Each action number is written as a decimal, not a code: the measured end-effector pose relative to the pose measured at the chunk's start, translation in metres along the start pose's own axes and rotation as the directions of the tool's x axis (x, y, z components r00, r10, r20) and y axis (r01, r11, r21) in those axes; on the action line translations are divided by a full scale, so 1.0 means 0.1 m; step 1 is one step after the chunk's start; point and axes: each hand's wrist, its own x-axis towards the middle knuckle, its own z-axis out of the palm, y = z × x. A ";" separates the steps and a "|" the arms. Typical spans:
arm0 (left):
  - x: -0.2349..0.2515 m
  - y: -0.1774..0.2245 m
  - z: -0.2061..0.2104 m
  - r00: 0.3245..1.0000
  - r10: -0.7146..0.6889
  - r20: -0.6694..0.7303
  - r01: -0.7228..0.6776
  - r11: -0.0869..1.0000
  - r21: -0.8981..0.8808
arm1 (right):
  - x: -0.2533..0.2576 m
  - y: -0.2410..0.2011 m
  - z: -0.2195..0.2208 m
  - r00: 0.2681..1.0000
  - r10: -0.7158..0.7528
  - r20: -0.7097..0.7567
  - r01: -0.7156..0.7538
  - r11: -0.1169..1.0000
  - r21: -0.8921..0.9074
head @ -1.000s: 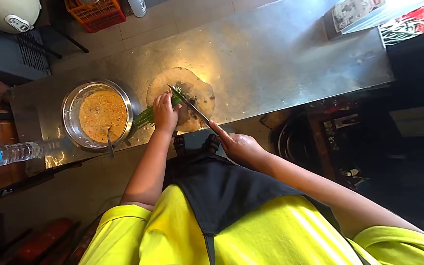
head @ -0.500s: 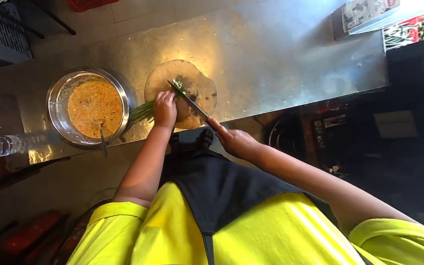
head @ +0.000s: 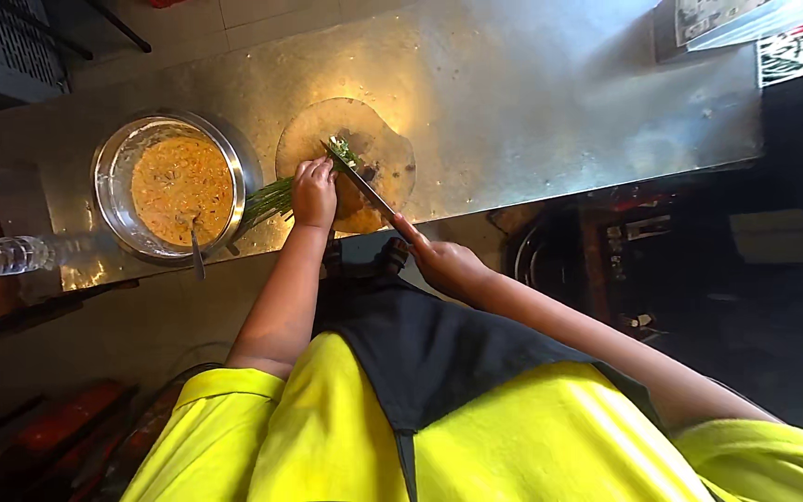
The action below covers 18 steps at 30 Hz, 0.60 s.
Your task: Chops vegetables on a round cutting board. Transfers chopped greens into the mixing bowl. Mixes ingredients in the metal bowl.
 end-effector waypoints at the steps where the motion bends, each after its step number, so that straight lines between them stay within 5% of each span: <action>1: -0.01 0.01 -0.01 1.000 -0.008 0.009 0.008 1.000 -0.001 | -0.11 0.05 0.04 1.000 0.007 0.014 -0.007 1.000 -0.009; 18: 0.01 0.19 -0.33 0.965 -0.149 0.218 0.139 0.988 0.061 | -0.41 -0.12 -0.30 0.988 -0.050 -0.149 0.039 0.996 -0.076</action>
